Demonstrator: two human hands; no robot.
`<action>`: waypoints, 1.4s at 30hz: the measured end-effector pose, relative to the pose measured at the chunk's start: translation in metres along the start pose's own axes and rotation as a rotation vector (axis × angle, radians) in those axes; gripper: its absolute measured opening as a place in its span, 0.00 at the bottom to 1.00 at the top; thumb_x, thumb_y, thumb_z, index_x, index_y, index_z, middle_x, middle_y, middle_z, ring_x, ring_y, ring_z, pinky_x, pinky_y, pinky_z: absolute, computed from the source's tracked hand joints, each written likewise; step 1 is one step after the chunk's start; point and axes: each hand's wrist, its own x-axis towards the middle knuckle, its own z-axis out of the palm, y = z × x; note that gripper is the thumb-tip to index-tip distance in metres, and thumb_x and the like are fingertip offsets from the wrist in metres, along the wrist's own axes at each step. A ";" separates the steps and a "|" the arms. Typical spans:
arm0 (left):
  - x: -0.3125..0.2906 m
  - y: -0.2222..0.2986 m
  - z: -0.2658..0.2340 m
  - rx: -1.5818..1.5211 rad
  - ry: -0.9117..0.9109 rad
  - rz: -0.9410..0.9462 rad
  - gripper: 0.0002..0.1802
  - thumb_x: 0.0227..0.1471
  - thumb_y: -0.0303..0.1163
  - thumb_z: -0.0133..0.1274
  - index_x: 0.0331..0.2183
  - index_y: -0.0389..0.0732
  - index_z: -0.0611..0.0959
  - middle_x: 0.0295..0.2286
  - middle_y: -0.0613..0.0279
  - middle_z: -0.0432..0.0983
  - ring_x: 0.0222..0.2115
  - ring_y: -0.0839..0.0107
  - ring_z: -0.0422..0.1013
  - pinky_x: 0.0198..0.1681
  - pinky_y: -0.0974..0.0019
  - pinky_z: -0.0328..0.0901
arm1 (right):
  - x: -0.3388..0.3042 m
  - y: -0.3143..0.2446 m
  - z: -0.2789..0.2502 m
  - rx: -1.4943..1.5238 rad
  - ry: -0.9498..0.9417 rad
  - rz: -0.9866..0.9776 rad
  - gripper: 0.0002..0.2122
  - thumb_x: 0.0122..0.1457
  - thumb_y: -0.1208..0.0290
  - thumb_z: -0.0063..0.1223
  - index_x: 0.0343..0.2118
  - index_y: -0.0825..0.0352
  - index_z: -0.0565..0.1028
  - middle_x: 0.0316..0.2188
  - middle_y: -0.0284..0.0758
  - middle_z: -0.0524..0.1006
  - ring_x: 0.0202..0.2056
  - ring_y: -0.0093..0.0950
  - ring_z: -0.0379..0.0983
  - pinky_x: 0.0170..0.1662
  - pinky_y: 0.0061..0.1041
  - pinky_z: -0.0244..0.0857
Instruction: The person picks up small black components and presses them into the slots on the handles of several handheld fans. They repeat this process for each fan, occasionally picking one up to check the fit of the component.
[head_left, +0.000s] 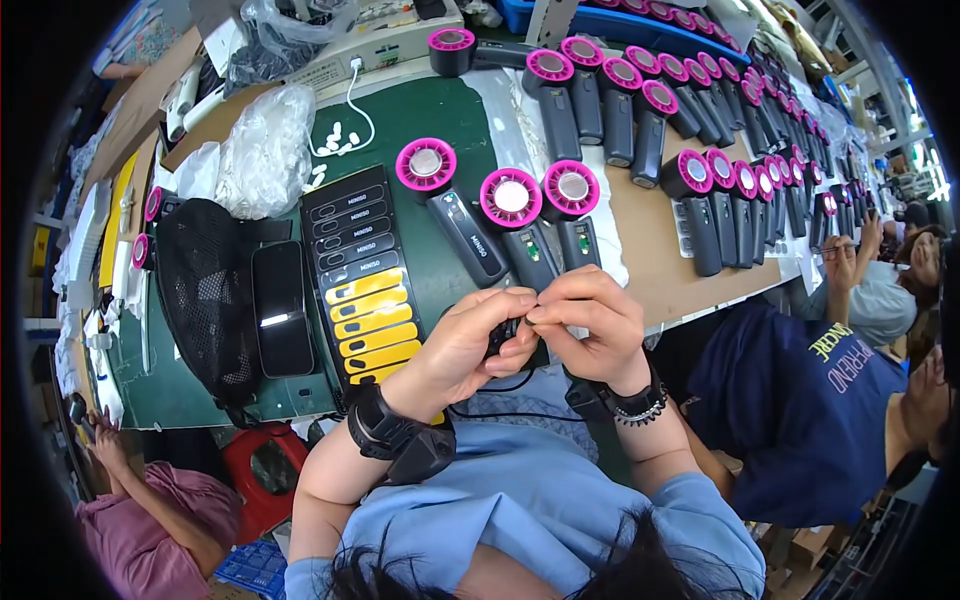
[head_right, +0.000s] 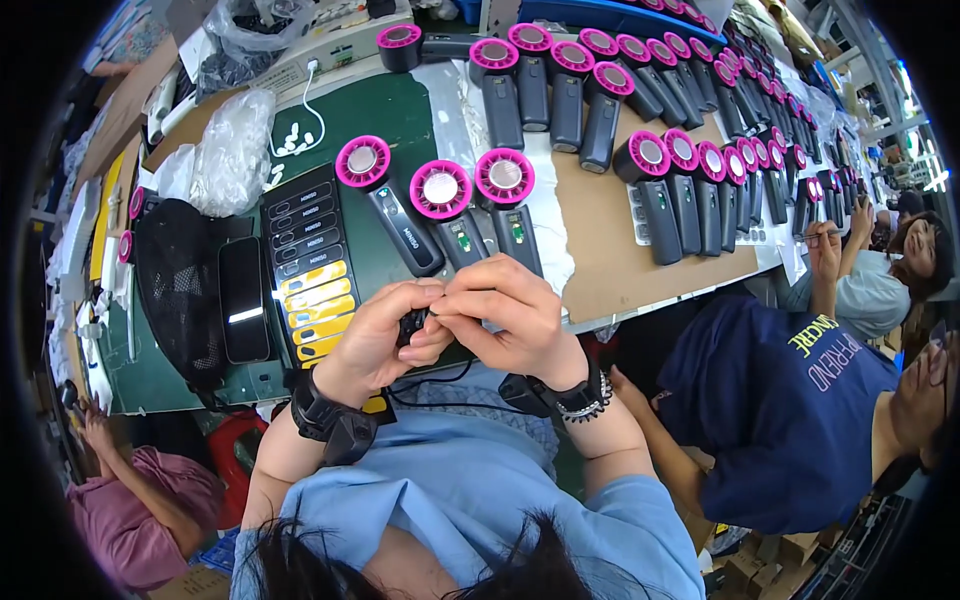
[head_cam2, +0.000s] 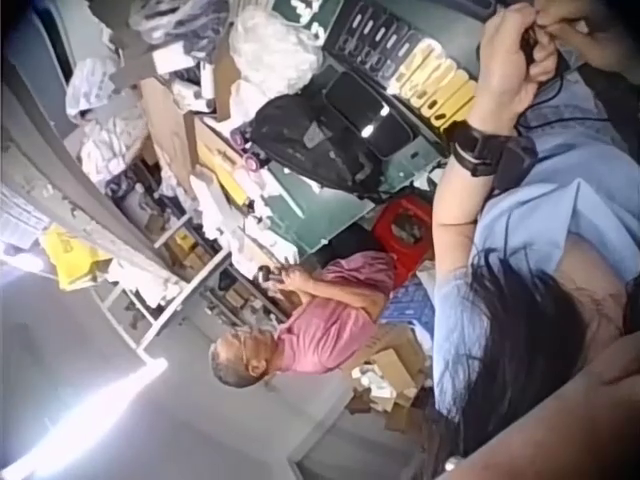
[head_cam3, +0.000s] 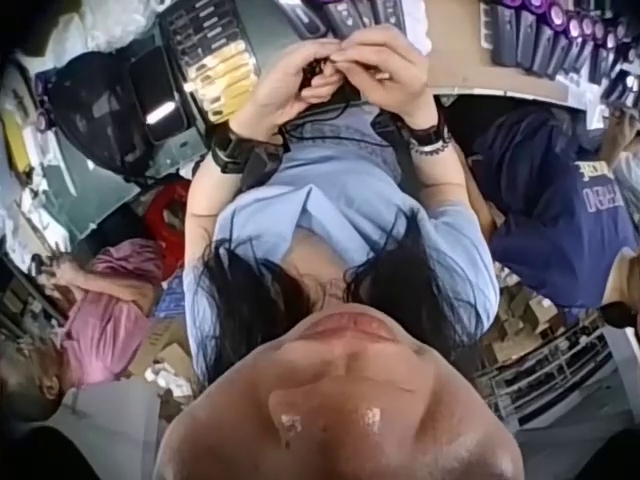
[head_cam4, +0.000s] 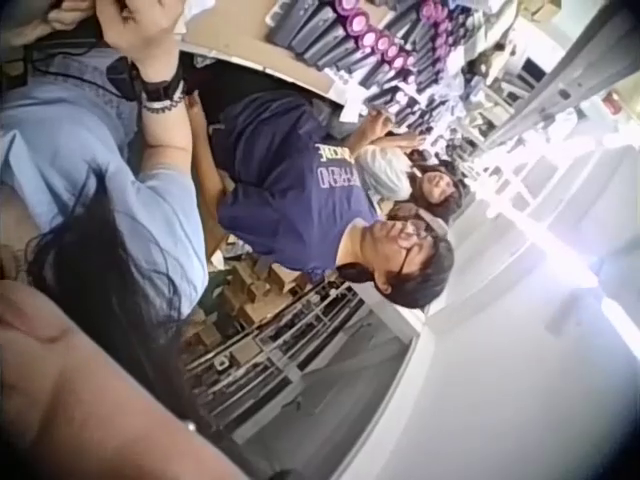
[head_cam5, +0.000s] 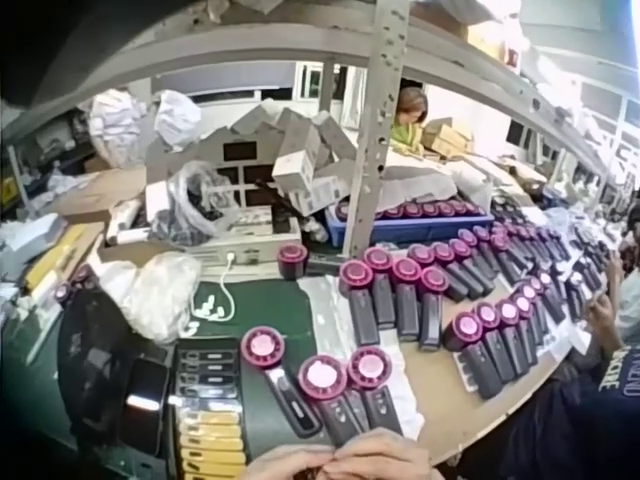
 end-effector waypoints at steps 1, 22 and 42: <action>0.000 0.000 0.002 0.030 0.020 0.027 0.14 0.58 0.36 0.43 0.24 0.39 0.71 0.15 0.67 0.61 0.13 0.82 0.53 0.15 0.78 0.46 | -0.001 0.000 0.000 0.021 -0.001 0.017 0.08 0.43 0.83 0.58 0.29 0.68 0.76 0.30 0.36 0.73 0.30 0.30 0.72 0.32 0.25 0.66; -0.006 -0.005 0.011 0.483 0.101 0.363 0.13 0.62 0.35 0.39 0.28 0.40 0.71 0.17 0.76 0.58 0.16 0.89 0.49 0.17 0.80 0.44 | 0.000 -0.024 0.009 0.303 0.088 0.445 0.16 0.48 0.85 0.54 0.43 0.76 0.73 0.37 0.40 0.71 0.37 0.25 0.69 0.41 0.21 0.64; 0.013 -0.001 0.009 1.628 0.121 0.433 0.17 0.52 0.25 0.45 0.45 0.35 0.73 0.22 0.54 0.74 0.24 0.61 0.72 0.26 0.61 0.66 | 0.000 0.003 -0.044 0.066 -0.148 0.722 0.07 0.53 0.84 0.51 0.35 0.74 0.76 0.31 0.33 0.75 0.32 0.18 0.72 0.34 0.15 0.67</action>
